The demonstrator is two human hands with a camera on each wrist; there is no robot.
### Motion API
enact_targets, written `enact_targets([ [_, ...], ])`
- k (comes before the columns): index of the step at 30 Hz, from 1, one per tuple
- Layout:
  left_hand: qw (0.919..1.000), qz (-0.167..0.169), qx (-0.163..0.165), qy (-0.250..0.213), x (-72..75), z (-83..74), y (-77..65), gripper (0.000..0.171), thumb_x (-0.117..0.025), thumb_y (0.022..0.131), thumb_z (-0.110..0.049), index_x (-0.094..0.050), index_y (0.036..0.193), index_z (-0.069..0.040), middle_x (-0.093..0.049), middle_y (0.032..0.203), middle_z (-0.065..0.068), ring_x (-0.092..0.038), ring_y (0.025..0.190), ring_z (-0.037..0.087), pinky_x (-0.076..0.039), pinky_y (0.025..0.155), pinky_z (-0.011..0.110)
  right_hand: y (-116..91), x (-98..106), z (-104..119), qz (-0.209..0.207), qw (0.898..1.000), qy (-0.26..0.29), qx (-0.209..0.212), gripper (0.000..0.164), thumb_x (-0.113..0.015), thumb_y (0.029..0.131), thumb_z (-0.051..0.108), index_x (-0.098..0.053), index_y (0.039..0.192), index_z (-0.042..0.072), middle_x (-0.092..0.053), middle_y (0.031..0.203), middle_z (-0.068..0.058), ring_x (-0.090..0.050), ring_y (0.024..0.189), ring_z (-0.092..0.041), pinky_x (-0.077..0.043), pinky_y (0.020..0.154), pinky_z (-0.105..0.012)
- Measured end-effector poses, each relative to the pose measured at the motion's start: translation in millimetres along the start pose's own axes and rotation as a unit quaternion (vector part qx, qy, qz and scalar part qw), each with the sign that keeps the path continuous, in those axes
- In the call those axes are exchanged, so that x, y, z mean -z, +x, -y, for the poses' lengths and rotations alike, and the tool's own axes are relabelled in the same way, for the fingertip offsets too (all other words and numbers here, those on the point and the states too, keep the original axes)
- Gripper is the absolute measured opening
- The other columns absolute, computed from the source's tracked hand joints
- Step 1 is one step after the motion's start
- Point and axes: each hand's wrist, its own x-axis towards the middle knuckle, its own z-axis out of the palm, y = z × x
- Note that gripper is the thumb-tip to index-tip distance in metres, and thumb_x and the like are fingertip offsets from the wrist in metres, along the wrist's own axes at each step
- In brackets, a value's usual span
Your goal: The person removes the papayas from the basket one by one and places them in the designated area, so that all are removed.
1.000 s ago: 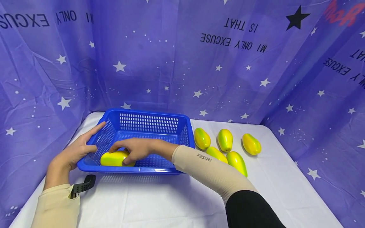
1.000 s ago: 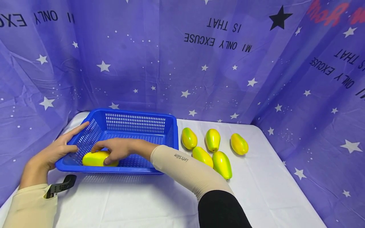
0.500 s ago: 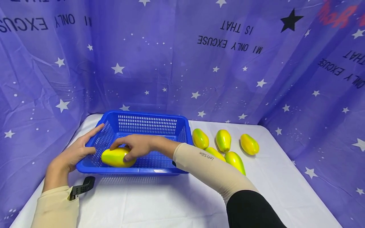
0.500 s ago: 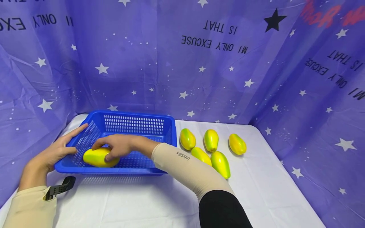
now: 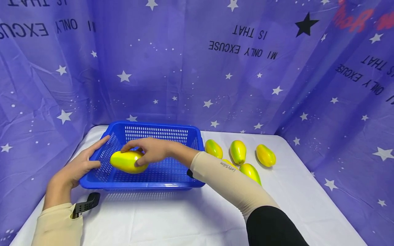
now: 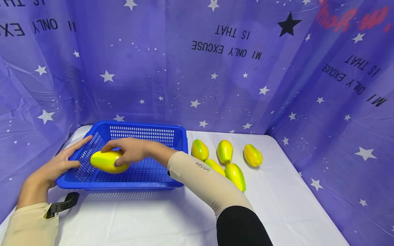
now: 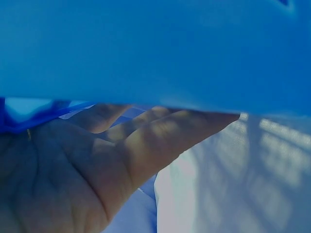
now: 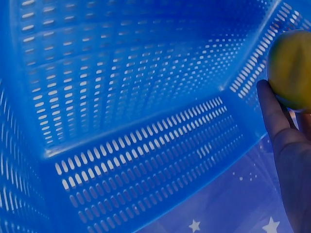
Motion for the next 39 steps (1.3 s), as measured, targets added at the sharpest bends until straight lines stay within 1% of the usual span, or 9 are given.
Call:
enact_targets([
  [5, 1.0000, -0.003, -0.005, 0.002, 0.0, 0.5, -0.2, 0.094, -0.044, 0.081, 0.009, -0.010, 0.157, -0.034, -0.039, 0.134, 0.002, -0.066, 0.090, 0.030, -0.057, 0.069, 0.048, -7.5, 6.6, -0.8, -0.013, 1.000, 0.009, 0.005, 0.056, -0.066, 0.089, 0.012, -0.049, 0.141, 0.023, -0.047, 0.135, 0.010, -0.050, 0.111, -0.010, -0.042, 0.090, -0.017],
  [10, 0.9999, -0.004, -0.011, 0.008, -0.5, 0.9, 0.0, 0.094, -0.044, 0.081, 0.009, -0.010, 0.157, -0.034, -0.037, 0.134, 0.006, -0.064, 0.094, 0.026, -0.057, 0.070, 0.046, -15.0, 10.8, -4.8, -0.029, 0.999, 0.009, 0.011, 0.054, -0.066, 0.090, 0.013, -0.049, 0.140, 0.023, -0.048, 0.134, 0.010, -0.050, 0.110, -0.009, -0.042, 0.091, -0.016],
  [15, 0.9999, -0.004, -0.013, 0.006, -1.1, 1.0, -0.1, 0.094, -0.043, 0.081, 0.010, -0.011, 0.157, -0.033, -0.039, 0.131, 0.003, -0.064, 0.093, 0.025, -0.057, 0.070, 0.046, -22.5, 15.1, -9.6, -0.042, 0.999, 0.021, 0.010, 0.054, -0.067, 0.090, 0.011, -0.050, 0.139, 0.024, -0.048, 0.134, 0.009, -0.051, 0.110, -0.010, -0.043, 0.091, -0.017],
  [21, 0.9999, -0.001, -0.014, 0.006, -0.9, 1.8, 0.2, 0.094, -0.043, 0.081, 0.010, -0.010, 0.157, -0.033, -0.029, 0.138, 0.012, -0.061, 0.096, 0.022, -0.057, 0.071, 0.045, -33.5, 23.2, -10.1, -0.063, 0.997, 0.047, 0.005, 0.054, -0.067, 0.089, 0.011, -0.051, 0.138, 0.025, -0.048, 0.132, 0.009, -0.052, 0.110, -0.013, -0.047, 0.088, -0.020],
  [24, 0.9999, -0.002, -0.016, 0.007, -0.6, 2.7, 0.2, 0.094, -0.043, 0.081, 0.011, -0.011, 0.157, -0.033, -0.027, 0.139, 0.014, -0.060, 0.098, 0.019, -0.057, 0.071, 0.045, -39.3, 27.4, -10.9, -0.073, 0.995, 0.063, 0.004, 0.054, -0.066, 0.089, 0.010, -0.050, 0.139, 0.025, -0.048, 0.134, 0.008, -0.052, 0.110, -0.014, -0.048, 0.087, -0.022],
  [27, 0.9998, -0.004, -0.017, 0.013, -0.8, 2.3, 0.2, 0.094, -0.043, 0.081, 0.011, -0.011, 0.157, -0.033, -0.025, 0.139, 0.016, -0.059, 0.098, 0.017, -0.057, 0.071, 0.044, -45.8, 31.5, -12.9, -0.081, 0.994, 0.068, 0.009, 0.054, -0.065, 0.090, 0.010, -0.050, 0.139, 0.025, -0.047, 0.135, 0.008, -0.053, 0.111, -0.015, -0.049, 0.087, -0.023],
  [33, 1.0000, -0.001, -0.002, 0.009, -1.3, 0.5, -1.2, 0.094, -0.043, 0.083, 0.012, -0.008, 0.157, -0.036, -0.014, 0.144, 0.027, -0.058, 0.098, 0.019, -0.057, 0.070, 0.045, -59.3, 37.5, -18.8, -0.098, 0.992, 0.075, 0.017, 0.054, -0.065, 0.089, 0.011, -0.051, 0.139, 0.024, -0.048, 0.138, 0.008, -0.053, 0.115, -0.018, -0.050, 0.087, -0.025],
  [39, 1.0000, 0.006, -0.002, -0.004, -1.3, 0.4, -1.5, 0.094, -0.042, 0.084, 0.014, -0.008, 0.157, -0.035, -0.014, 0.143, 0.026, -0.061, 0.096, 0.022, -0.057, 0.070, 0.047, -74.0, 41.7, -27.1, -0.119, 0.990, 0.077, 0.013, 0.054, -0.066, 0.089, 0.012, -0.051, 0.138, 0.026, -0.048, 0.138, 0.008, -0.054, 0.117, -0.018, -0.051, 0.087, -0.027],
])
